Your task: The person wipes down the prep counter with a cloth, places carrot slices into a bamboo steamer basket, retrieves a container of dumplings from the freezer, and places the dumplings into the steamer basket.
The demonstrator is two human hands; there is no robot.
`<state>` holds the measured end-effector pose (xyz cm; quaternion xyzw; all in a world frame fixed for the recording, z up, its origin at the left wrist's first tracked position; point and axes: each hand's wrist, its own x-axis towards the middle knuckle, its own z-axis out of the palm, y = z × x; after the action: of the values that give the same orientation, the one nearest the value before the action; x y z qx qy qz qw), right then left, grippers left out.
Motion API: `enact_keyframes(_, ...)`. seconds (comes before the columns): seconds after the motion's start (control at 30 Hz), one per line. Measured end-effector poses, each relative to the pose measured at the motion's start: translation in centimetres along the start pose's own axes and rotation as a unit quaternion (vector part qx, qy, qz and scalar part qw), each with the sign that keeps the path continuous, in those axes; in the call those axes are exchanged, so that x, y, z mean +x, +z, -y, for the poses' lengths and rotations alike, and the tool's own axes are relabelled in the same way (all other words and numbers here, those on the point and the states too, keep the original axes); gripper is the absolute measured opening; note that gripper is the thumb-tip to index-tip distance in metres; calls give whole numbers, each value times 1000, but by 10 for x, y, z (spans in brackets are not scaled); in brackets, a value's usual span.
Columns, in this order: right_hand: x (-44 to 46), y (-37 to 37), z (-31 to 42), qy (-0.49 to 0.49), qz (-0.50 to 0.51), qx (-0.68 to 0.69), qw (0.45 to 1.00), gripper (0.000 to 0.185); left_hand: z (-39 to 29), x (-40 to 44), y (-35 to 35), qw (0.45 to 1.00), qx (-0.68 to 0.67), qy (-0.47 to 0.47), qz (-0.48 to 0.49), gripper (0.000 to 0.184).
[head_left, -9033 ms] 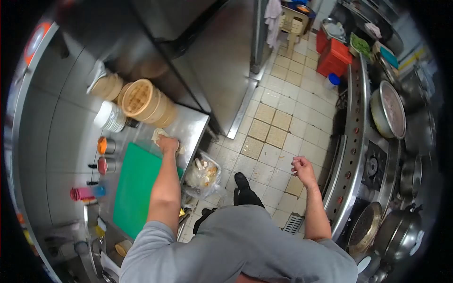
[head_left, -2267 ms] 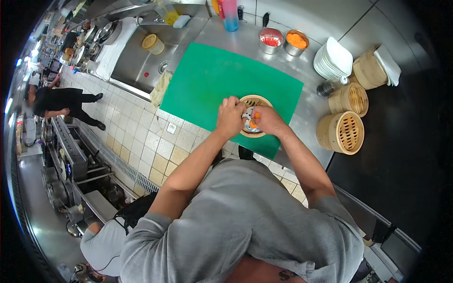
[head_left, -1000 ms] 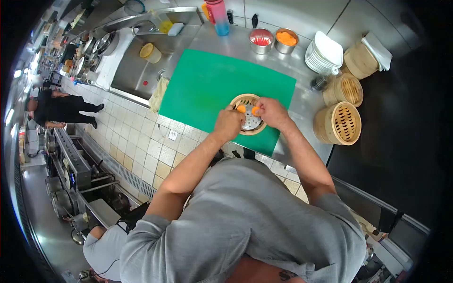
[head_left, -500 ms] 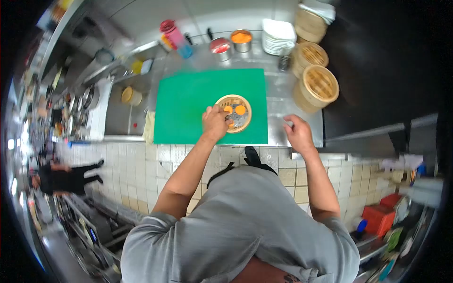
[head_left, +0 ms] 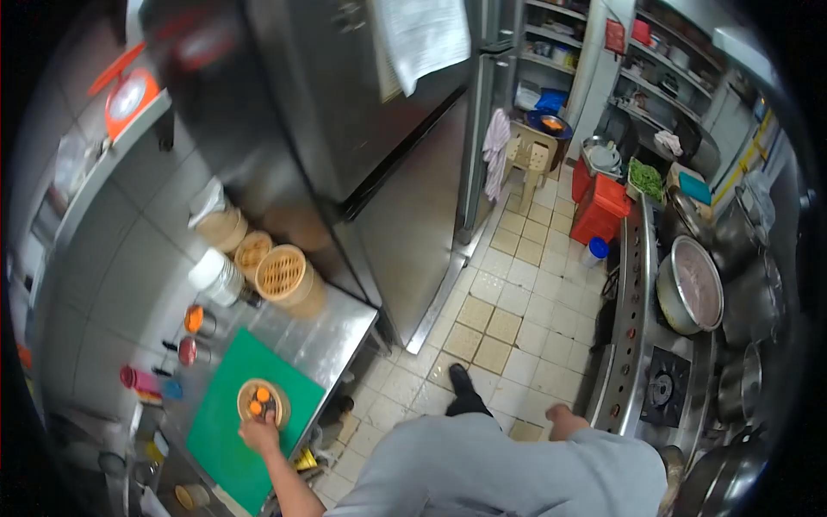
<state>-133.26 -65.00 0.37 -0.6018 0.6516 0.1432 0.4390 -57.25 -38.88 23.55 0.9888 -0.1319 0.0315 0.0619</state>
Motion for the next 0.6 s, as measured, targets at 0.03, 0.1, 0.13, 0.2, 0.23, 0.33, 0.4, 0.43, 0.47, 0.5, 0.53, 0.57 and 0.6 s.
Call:
enact_keyframes(0.03, -70, -23, -3, -44, -10, 192, 980, 40, -2, -4, 7, 1000, 21, -6, -20, 47)
enact_keyframes(0.1, 72, 29, -164, -253, 87, -195, 944, 63, 3, -2, 24, 996, 79, -38, -33, 47)
enact_keyframes(0.13, 88, 64, -184, -271, -72, 107, 954, 6, -4, 2, 30, 991, 114, -66, -25, 48)
enact_keyframes(0.2, 102, 17, -156, 79, 91, -3, 993, 30, -45, -17, 1, 982, 109, -136, -74, 42)
enact_keyframes(0.23, 111, 1, -141, 109, 49, -50, 992, 29, -64, -23, -9, 982, 97, -140, -83, 42)
enact_keyframes(0.33, 172, -60, -118, 155, -29, -113, 981, 31, -156, -28, -10, 947, -55, -71, -308, 29)
enact_keyframes(0.4, 244, -95, -116, 99, -66, -98, 988, 34, -258, -31, -25, 867, -181, 177, -429, 17)
enact_keyframes(0.43, 259, -112, -128, 55, -97, -90, 990, 37, -323, -51, -45, 834, -244, 242, -432, 16)
enact_keyframes(0.47, 239, -170, -78, 105, 7, -100, 989, 46, -397, -77, -68, 794, -306, 305, -428, 15)
enact_keyframes(0.5, 262, -195, -73, -42, -17, -178, 983, 64, -463, -104, -80, 771, -397, 338, -366, 16)
enact_keyframes(0.53, 236, -243, -33, -53, -35, -107, 992, 79, -523, -125, -85, 723, -459, 394, -333, 20)
enact_keyframes(0.57, 232, -278, -2, -12, -45, -6, 999, 81, -572, -154, -96, 747, -448, 415, -263, 31)
enact_keyframes(0.6, 236, -301, 25, -13, -126, 56, 990, 75, -614, -173, -99, 753, -466, 441, -149, 44)
